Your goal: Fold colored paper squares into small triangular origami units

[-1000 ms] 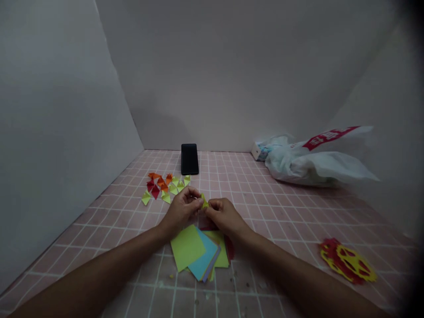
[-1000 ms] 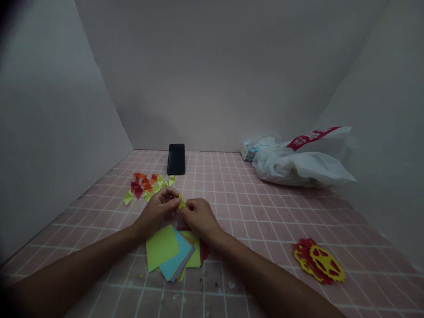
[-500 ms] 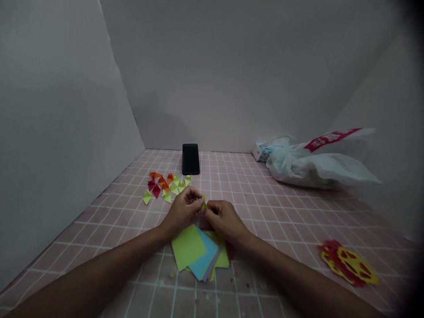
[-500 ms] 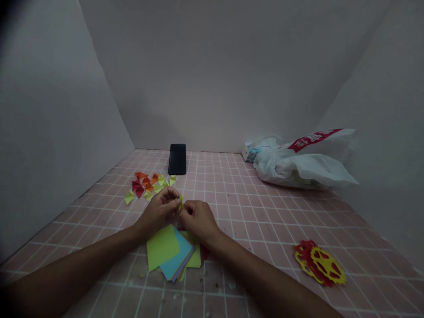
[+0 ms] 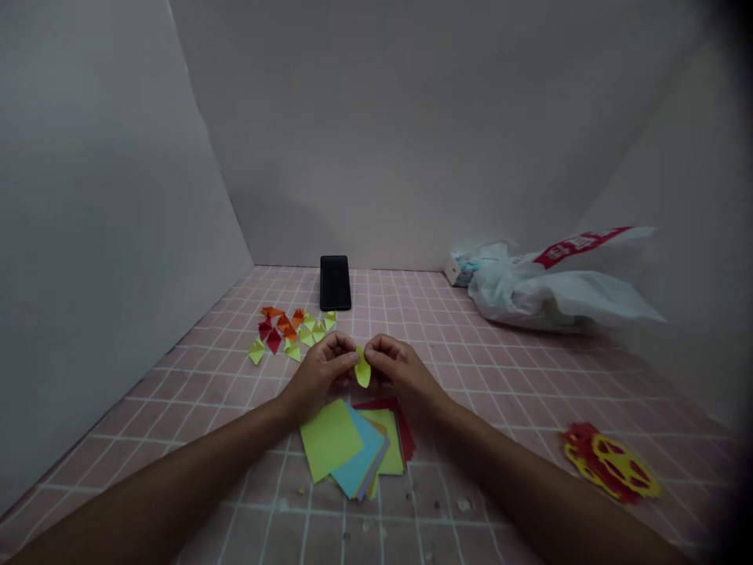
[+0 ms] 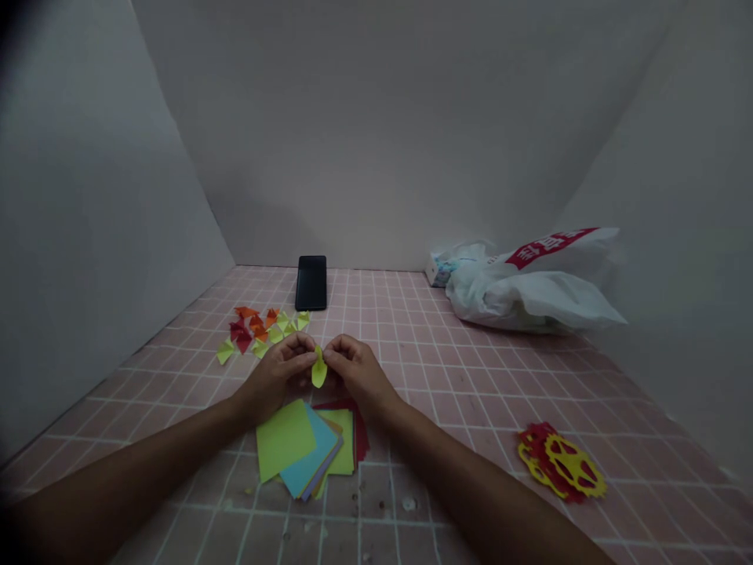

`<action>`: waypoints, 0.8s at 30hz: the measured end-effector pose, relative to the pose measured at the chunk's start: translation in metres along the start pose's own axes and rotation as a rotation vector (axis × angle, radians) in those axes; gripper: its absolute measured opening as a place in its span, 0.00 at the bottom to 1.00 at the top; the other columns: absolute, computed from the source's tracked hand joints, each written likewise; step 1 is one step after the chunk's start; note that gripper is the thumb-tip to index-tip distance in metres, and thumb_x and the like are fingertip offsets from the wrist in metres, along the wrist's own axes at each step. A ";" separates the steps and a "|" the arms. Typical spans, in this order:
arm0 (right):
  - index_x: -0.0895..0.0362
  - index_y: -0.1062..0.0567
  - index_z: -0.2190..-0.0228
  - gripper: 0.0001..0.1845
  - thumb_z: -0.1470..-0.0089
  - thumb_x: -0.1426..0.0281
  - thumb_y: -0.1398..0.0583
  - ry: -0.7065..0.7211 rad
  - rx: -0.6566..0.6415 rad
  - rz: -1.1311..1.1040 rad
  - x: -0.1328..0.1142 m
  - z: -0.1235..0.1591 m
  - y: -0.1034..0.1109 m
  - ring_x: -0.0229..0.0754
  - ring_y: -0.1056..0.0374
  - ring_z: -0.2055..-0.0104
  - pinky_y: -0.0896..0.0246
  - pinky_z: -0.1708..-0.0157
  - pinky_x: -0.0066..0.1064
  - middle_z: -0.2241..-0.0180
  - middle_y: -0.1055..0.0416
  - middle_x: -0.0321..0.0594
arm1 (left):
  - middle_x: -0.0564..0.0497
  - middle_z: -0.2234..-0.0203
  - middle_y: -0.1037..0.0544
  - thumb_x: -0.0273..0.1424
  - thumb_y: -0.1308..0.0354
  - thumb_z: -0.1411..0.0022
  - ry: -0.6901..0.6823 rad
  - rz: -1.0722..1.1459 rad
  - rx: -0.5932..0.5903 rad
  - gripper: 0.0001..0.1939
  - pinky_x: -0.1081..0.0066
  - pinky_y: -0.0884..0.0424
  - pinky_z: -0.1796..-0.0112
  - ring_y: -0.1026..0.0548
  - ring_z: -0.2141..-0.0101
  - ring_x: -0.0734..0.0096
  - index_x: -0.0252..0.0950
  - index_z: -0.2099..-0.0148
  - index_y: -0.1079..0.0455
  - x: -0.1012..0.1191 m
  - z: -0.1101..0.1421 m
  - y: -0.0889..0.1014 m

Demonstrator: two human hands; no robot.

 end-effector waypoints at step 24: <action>0.56 0.34 0.75 0.11 0.54 0.65 0.37 0.073 -0.022 0.076 0.004 -0.005 0.004 0.31 0.42 0.81 0.49 0.81 0.24 0.81 0.37 0.29 | 0.58 0.78 0.32 0.34 0.37 0.46 -0.002 -0.018 -0.025 0.12 0.80 0.40 0.79 0.36 0.81 0.83 0.36 0.64 0.36 -0.002 -0.002 0.002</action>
Point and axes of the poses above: each hand's wrist, its own z-axis away from the middle knuckle, its own y-axis out of the back of the hand, x = y × z, the point moved 1 cm from there along -z, towards the middle knuckle
